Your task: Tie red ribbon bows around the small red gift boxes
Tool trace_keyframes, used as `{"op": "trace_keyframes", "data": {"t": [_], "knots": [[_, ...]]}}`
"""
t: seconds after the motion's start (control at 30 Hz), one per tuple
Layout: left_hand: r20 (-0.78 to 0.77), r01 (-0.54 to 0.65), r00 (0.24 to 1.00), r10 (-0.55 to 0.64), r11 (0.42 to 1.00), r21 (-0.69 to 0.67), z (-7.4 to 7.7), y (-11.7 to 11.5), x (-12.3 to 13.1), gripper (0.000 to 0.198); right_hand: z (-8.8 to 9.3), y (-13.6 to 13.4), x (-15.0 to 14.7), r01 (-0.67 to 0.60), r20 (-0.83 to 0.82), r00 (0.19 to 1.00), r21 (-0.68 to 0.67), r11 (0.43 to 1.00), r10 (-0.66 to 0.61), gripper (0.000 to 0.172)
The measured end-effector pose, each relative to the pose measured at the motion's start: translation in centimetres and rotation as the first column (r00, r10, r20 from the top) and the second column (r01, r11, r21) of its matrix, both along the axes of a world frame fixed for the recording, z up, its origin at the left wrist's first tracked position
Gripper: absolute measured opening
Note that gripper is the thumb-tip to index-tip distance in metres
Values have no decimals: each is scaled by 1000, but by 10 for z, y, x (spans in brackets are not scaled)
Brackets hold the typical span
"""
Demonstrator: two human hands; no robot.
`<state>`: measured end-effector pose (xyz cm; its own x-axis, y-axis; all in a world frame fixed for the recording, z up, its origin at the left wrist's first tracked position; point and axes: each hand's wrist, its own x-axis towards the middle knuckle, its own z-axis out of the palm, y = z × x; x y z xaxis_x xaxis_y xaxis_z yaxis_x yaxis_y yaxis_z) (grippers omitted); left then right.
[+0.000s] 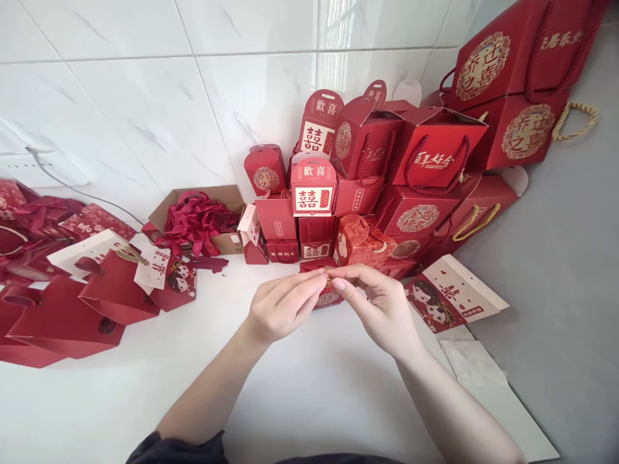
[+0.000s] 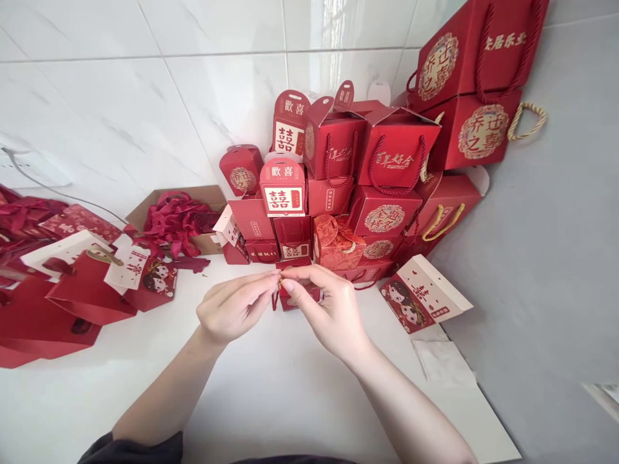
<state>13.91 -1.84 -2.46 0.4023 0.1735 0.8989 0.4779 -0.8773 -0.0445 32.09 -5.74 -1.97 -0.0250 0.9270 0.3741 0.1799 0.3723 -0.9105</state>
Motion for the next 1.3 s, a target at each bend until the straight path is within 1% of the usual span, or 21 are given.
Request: {"op": "trace_keyframes", "data": {"t": [0.1,0.23,0.33,0.4,0.43,0.47,0.53,0.6,0.67,0.7,0.77,0.87,0.9,0.93,0.97,1.03,1.07,1.13,1.17,1.23,1.3], "knots": [[-112,56,992,-49,997,61,1,-1,-5,28,-1,3,1,-88,-159,984,-27,996,83,9],[-111,99,989,-97,995,20,2,-2,-6,25,0,4,4,-218,-296,935,-48,975,194,9],[-66,85,994,-86,996,-18,2,1,-5,26,-1,7,10,-202,-308,935,-60,977,175,16],[-36,7,999,-13,986,-168,2,6,-6,24,-2,10,15,-135,-301,946,-31,990,119,18],[-60,-54,997,39,959,-279,1,9,-8,24,-2,11,18,-103,-303,948,-13,995,94,18],[-119,-123,989,83,913,-389,-1,13,-10,29,-2,12,20,-77,-310,948,4,997,75,18],[-300,-249,950,89,796,-551,-9,23,-15,49,-1,13,25,-48,-332,942,23,999,53,17],[-451,-326,892,7,701,-634,-22,32,-19,67,0,13,28,-24,-346,938,35,999,35,17],[-524,-381,851,-33,647,-660,-37,41,-21,66,0,12,29,-5,-340,940,45,999,20,17],[-543,-410,840,-15,638,-652,-43,44,-21,62,0,12,29,0,-332,943,49,999,16,16],[-547,-441,836,39,643,-627,-50,51,-20,54,0,11,29,12,-312,950,55,998,6,16],[-433,-393,894,114,664,-636,-50,62,-25,35,1,11,29,32,-288,957,59,998,-14,17],[-356,-387,915,192,674,-629,-48,67,-30,29,1,11,30,40,-284,959,59,997,-22,18],[-258,-402,916,308,684,-609,-47,74,-35,25,1,11,31,46,-281,959,59,997,-28,18],[-144,-444,881,450,686,-576,-47,82,-42,25,1,11,32,49,-279,960,60,997,-31,18],[69,-546,729,681,640,-540,-50,101,-57,43,1,11,34,48,-273,962,60,997,-30,17],[118,-560,672,731,607,-564,-53,111,-65,53,1,11,35,46,-268,963,60,997,-29,17],[109,-522,629,769,523,-674,-59,130,-79,65,2,11,35,46,-255,967,62,997,-29,17],[80,-496,622,779,471,-730,-62,138,-84,63,2,11,35,46,-248,968,61,997,-29,17],[35,-456,614,788,390,-800,-66,150,-93,49,2,10,34,35,-246,969,58,998,-20,17],[32,-433,613,790,369,-822,-67,153,-100,35,2,9,33,17,-259,966,55,998,-2,18]]}}
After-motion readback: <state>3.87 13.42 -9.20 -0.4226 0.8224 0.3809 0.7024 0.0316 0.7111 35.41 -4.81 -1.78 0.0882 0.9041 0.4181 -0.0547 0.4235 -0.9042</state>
